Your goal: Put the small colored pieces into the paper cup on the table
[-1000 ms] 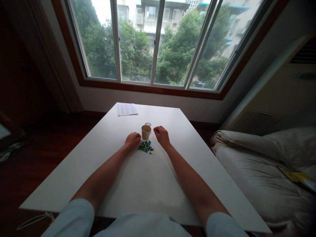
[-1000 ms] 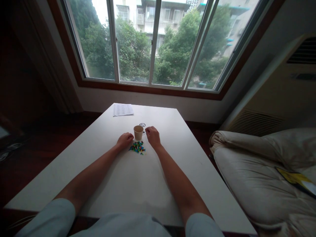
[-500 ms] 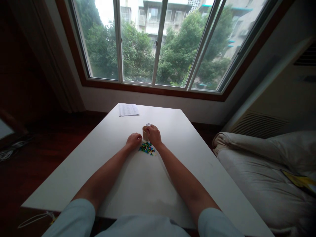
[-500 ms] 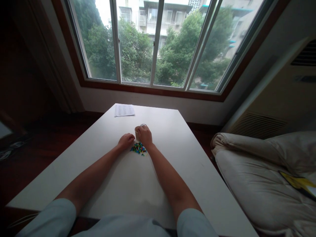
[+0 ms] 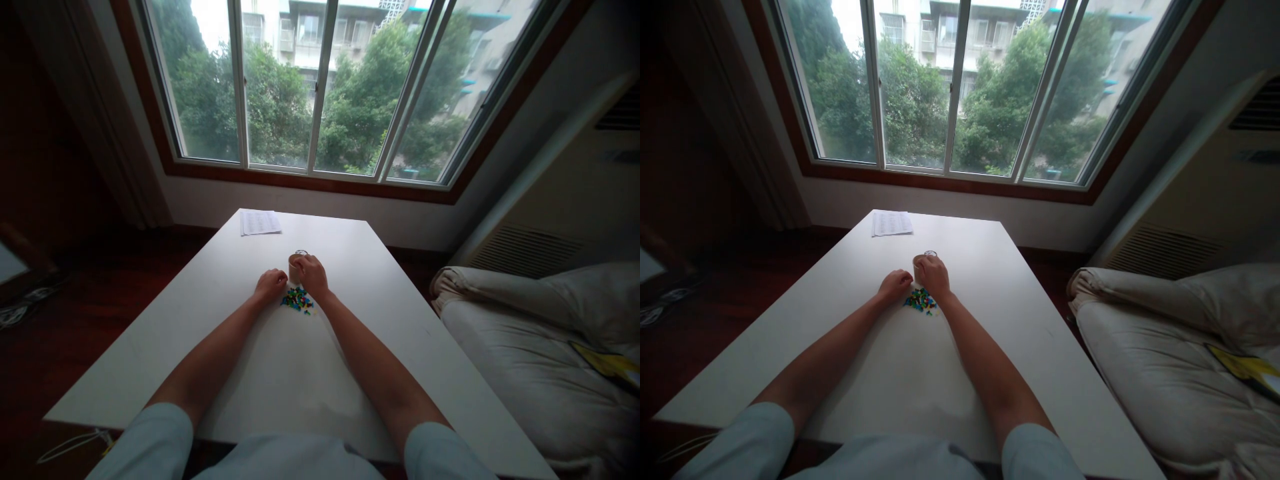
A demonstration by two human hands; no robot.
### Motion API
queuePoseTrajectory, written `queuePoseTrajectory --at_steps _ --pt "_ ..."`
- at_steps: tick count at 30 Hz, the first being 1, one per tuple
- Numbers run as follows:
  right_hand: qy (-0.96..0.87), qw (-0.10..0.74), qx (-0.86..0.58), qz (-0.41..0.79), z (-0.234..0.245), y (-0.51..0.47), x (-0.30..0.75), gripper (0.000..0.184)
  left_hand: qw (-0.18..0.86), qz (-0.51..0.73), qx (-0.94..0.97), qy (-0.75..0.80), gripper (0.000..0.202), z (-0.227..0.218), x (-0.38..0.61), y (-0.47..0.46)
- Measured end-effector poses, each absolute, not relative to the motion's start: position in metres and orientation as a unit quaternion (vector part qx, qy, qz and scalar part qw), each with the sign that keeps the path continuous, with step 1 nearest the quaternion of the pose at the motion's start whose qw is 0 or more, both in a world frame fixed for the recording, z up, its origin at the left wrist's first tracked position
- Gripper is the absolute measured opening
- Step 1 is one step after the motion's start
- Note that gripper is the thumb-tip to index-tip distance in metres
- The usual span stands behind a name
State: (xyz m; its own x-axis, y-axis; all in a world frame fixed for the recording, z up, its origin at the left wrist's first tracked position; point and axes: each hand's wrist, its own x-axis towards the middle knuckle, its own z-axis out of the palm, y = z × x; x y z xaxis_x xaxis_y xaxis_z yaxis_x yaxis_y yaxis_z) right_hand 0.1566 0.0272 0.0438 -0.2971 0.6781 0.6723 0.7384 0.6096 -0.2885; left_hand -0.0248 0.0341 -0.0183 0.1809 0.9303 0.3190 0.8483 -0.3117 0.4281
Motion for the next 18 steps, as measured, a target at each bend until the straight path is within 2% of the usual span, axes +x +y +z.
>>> queuePoseTrajectory --at_steps 4,7,18 --pt "-0.804 0.443 -0.394 -0.052 0.043 0.017 0.164 0.019 0.074 0.266 0.766 0.580 0.022 -0.018 -0.026 0.035" --pt "-0.812 0.439 -0.380 -0.054 0.040 0.010 0.173 0.019 0.079 0.265 0.764 0.582 0.021 -0.017 -0.025 0.035" --pt "-0.886 0.250 -0.390 -0.012 0.022 0.009 0.194 0.018 0.083 0.274 0.764 0.579 0.021 -0.019 -0.026 0.035"
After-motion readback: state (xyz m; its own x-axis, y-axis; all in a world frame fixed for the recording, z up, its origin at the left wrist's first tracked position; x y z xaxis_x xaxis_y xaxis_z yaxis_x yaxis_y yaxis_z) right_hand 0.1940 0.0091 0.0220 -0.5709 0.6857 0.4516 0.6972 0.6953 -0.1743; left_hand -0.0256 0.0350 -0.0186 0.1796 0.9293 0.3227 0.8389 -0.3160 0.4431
